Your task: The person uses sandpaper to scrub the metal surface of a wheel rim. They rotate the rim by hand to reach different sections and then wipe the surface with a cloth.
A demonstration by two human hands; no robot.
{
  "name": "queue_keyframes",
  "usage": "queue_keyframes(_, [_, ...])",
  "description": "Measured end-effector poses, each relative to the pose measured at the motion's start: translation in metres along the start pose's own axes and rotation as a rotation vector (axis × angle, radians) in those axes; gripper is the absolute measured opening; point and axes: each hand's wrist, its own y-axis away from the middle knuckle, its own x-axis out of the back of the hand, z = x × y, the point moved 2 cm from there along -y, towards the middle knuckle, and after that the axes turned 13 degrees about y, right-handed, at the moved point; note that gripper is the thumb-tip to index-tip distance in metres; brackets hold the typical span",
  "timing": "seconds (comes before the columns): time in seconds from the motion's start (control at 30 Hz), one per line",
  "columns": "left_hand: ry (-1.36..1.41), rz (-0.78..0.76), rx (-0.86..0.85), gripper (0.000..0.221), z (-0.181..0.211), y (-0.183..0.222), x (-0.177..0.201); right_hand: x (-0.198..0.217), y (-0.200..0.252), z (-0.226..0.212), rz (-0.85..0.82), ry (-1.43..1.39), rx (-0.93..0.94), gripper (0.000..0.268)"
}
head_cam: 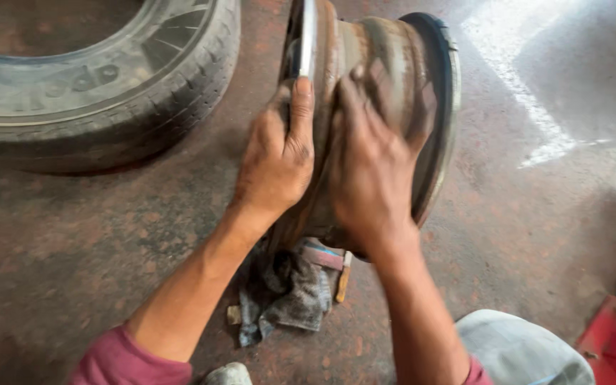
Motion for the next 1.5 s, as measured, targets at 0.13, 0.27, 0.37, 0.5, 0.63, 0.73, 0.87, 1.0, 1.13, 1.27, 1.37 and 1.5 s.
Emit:
queue_keyframes(0.13, [0.228,-0.038,0.268,0.068,-0.003,0.008,0.003,0.017,0.044,-0.028,0.082,-0.139,-0.049,0.036])
queue_keyframes(0.27, [0.465,-0.086,0.156,0.072,-0.006,0.018,0.004,0.009,0.077,-0.052,0.086,-0.153,-0.081,0.044])
queue_keyframes(0.37, [0.518,-0.104,0.151,0.071,-0.006,0.014,0.007,-0.01,0.023,-0.015,0.054,-0.138,0.013,0.043])
queue_keyframes(0.5, [0.382,-0.072,0.152,0.07,0.004,0.014,0.008,0.007,0.024,-0.031,0.006,-0.123,0.099,0.047])
queue_keyframes(0.63, [0.373,-0.054,0.151,0.065,0.0,0.024,0.012,0.013,0.034,-0.04,0.015,0.003,0.135,0.055])
queue_keyframes(0.73, [0.086,-0.134,0.537,0.057,-0.007,0.039,0.015,0.001,-0.033,-0.003,-0.064,0.016,0.229,0.051])
queue_keyframes(0.87, [-0.161,-0.015,-0.272,0.046,0.008,0.046,0.02,0.016,-0.025,-0.012,-0.098,-0.064,0.184,0.058])
queue_keyframes(1.0, [-0.174,-0.033,-0.252,0.034,-0.004,0.065,0.017,0.038,0.036,-0.056,0.031,0.01,0.15,0.05])
queue_keyframes(1.13, [0.063,-0.045,0.153,0.036,-0.017,0.07,0.016,0.015,-0.054,-0.005,-0.303,-0.221,0.008,0.036])
queue_keyframes(1.27, [-0.12,-0.015,-0.347,0.049,-0.003,0.064,0.021,0.016,-0.075,0.001,-0.168,-0.16,0.24,0.031])
queue_keyframes(1.37, [0.132,-0.054,0.106,0.045,-0.004,0.048,0.02,0.036,0.012,-0.037,-0.017,0.022,0.195,0.038])
queue_keyframes(1.5, [-0.073,0.006,-0.371,0.049,0.011,0.049,0.022,0.047,0.053,-0.065,0.052,-0.231,-0.021,0.044])
